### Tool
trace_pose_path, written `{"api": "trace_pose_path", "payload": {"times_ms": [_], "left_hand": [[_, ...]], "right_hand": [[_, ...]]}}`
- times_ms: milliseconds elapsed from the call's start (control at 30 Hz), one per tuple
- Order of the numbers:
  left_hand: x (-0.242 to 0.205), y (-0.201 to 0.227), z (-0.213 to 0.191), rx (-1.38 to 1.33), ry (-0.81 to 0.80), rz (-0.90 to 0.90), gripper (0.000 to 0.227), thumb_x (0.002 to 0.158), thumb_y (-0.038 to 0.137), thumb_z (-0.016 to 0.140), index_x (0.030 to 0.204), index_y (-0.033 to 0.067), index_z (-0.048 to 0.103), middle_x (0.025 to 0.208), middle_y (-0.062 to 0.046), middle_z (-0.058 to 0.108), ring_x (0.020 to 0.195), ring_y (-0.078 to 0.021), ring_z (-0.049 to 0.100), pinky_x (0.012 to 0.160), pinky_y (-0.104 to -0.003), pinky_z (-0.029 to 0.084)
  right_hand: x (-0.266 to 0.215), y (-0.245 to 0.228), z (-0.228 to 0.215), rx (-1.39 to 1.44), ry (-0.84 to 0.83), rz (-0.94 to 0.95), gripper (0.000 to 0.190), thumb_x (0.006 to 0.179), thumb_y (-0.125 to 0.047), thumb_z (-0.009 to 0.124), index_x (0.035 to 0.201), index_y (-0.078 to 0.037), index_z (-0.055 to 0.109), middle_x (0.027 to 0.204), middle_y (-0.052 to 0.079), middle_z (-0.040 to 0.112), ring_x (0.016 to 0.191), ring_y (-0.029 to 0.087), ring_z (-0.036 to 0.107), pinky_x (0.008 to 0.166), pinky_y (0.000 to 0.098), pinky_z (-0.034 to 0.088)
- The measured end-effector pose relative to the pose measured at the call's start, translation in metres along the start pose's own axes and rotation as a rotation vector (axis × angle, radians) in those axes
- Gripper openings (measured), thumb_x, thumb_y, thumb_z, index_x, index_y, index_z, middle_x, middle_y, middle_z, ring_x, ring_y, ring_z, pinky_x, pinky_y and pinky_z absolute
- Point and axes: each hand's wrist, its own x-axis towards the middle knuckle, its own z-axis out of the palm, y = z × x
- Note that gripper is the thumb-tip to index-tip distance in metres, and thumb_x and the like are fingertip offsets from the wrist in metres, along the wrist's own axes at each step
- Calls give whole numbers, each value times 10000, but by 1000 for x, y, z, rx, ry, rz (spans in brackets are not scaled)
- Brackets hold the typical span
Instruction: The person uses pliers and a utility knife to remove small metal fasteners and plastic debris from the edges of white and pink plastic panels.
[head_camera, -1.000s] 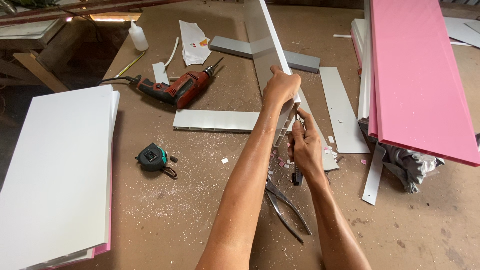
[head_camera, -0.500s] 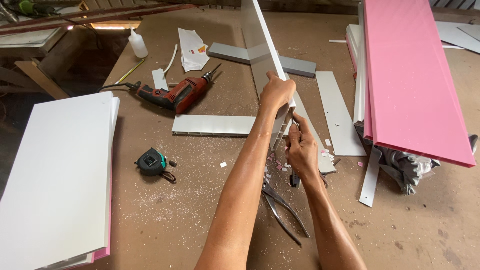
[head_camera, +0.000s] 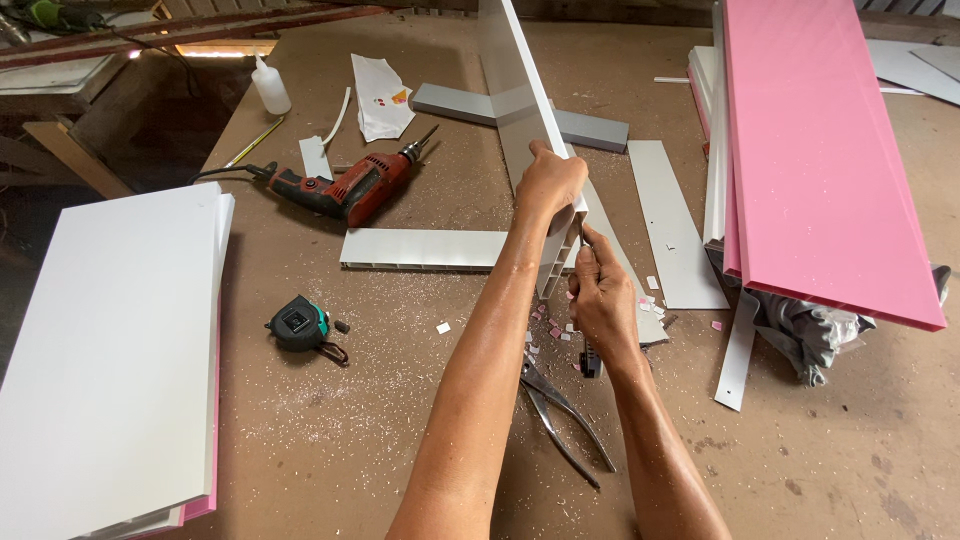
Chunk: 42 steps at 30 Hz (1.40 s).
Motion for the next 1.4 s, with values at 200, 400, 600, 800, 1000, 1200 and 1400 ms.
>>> {"api": "trace_pose_path", "payload": {"times_ms": [200, 400, 600, 800, 1000, 1200, 1400], "left_hand": [[0, -1, 2, -8, 8, 13, 772, 793, 263, 465, 1485, -8, 254, 1255, -316, 653, 1181, -517, 644, 1061, -622, 420], [0, 0, 2, 9, 17, 33, 753, 805, 251, 465, 1480, -13, 263, 1275, -310, 650, 1209, -503, 637, 1078, -606, 408], [-6, 4, 2, 48, 0, 9, 752, 806, 269, 445, 1482, 0, 255, 1313, -309, 633, 1237, -503, 620, 1078, -604, 415], [-1, 3, 5, 28, 8, 9, 776, 796, 250, 466, 1498, -6, 257, 1290, -316, 639, 1213, -506, 633, 1055, -621, 435], [4, 2, 7, 29, -13, 7, 785, 801, 258, 458, 1505, -5, 230, 1298, -319, 626, 1213, -526, 622, 1040, -639, 443], [-10, 6, 0, -9, -34, 0, 842, 751, 225, 470, 1517, -15, 214, 1323, -322, 602, 1251, -533, 588, 1066, -646, 424], [-16, 10, -2, -1, -28, -1, 862, 722, 200, 499, 1510, -18, 227, 1330, -314, 603, 1266, -506, 589, 1071, -619, 441]], "right_hand": [[3, 6, 1, -27, 16, -9, 382, 1089, -262, 417, 1369, -58, 578, 570, 63, 525, 389, 157, 537, 307, 287, 467], [2, 0, 2, -97, 31, -10, 394, 1090, -266, 413, 1394, -76, 577, 582, 58, 540, 426, 163, 546, 352, 303, 462], [-1, 0, 1, -18, 26, 14, 402, 1088, -274, 402, 1406, -94, 570, 569, 58, 519, 402, 162, 535, 337, 296, 467], [-1, 9, 2, -163, 69, -32, 392, 1087, -286, 412, 1390, -116, 593, 565, 56, 543, 474, 200, 557, 464, 375, 470], [-4, 9, 5, -224, 99, -36, 395, 1095, -300, 402, 1396, -137, 598, 583, 75, 584, 556, 221, 563, 567, 415, 476], [-3, 13, 9, -217, 94, -60, 378, 1092, -312, 391, 1381, -180, 595, 578, 89, 563, 579, 264, 588, 612, 461, 491], [-4, 11, 12, -215, 104, -62, 367, 1089, -352, 387, 1371, -229, 585, 606, 76, 577, 622, 282, 611, 653, 472, 508]]}}
